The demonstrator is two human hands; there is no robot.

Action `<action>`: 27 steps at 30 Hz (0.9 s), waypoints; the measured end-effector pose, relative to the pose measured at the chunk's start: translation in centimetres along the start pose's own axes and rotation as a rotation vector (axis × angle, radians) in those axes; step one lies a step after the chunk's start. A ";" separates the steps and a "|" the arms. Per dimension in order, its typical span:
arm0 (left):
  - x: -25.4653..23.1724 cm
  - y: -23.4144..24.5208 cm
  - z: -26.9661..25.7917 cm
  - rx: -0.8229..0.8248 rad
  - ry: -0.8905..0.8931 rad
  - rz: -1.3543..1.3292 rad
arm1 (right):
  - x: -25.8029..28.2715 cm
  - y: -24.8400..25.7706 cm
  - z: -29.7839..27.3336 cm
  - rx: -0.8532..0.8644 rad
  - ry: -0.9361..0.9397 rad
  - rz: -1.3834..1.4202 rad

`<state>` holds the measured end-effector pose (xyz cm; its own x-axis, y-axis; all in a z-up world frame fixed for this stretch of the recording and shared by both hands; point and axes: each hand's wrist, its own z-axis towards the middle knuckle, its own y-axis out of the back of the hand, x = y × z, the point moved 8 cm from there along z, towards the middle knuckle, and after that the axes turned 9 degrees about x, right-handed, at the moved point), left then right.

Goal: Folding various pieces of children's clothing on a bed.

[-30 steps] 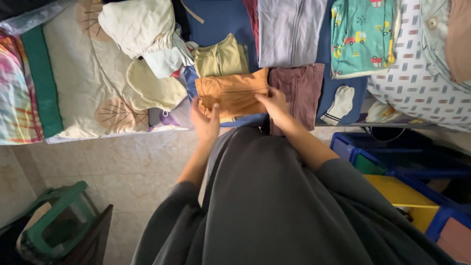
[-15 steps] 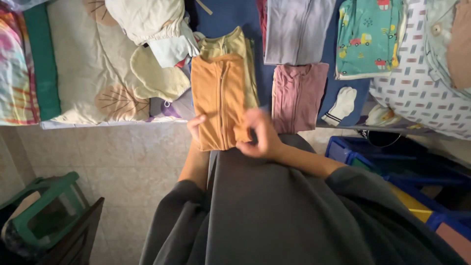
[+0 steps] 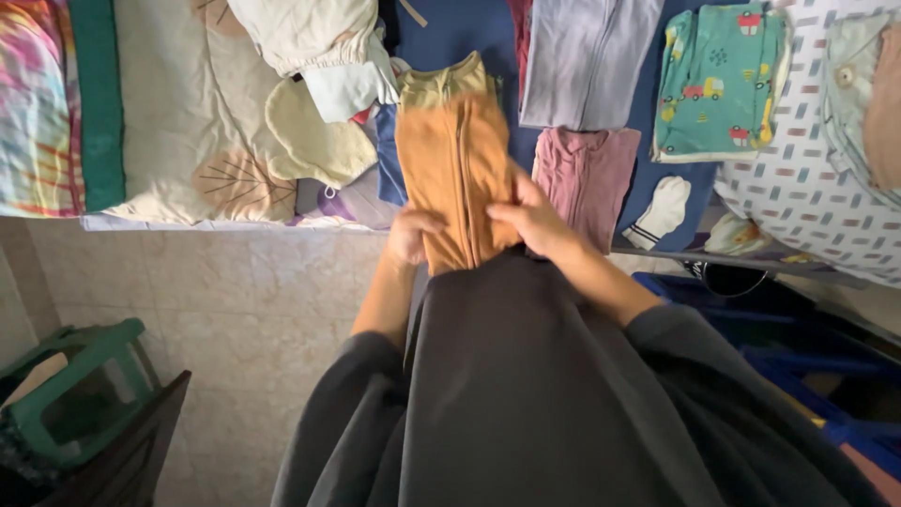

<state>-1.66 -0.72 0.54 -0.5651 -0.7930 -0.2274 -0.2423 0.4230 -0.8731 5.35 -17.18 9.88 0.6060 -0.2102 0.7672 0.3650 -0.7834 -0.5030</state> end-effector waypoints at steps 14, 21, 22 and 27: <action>-0.7 7.6 -2.0 -0.722 -0.213 0.891 | -13.2 10.7 4.9 -0.210 -0.314 -0.237; 0.7 8.2 -2.9 -0.725 -0.203 1.349 | -14.3 12.3 1.2 -0.424 -0.204 -0.402; 0.8 8.4 -2.6 -0.708 -0.186 1.415 | -14.8 12.3 1.0 -0.453 -0.297 -0.375; 1.9 9.4 -3.0 -0.688 -0.199 1.137 | -12.9 11.8 -0.4 -0.436 -0.338 -0.758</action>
<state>-7.36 3.06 -6.81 -0.6067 0.1176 -0.7862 -0.0959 0.9710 0.2192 1.57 -23.95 -5.76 0.5128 0.5737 0.6386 0.4908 -0.8063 0.3303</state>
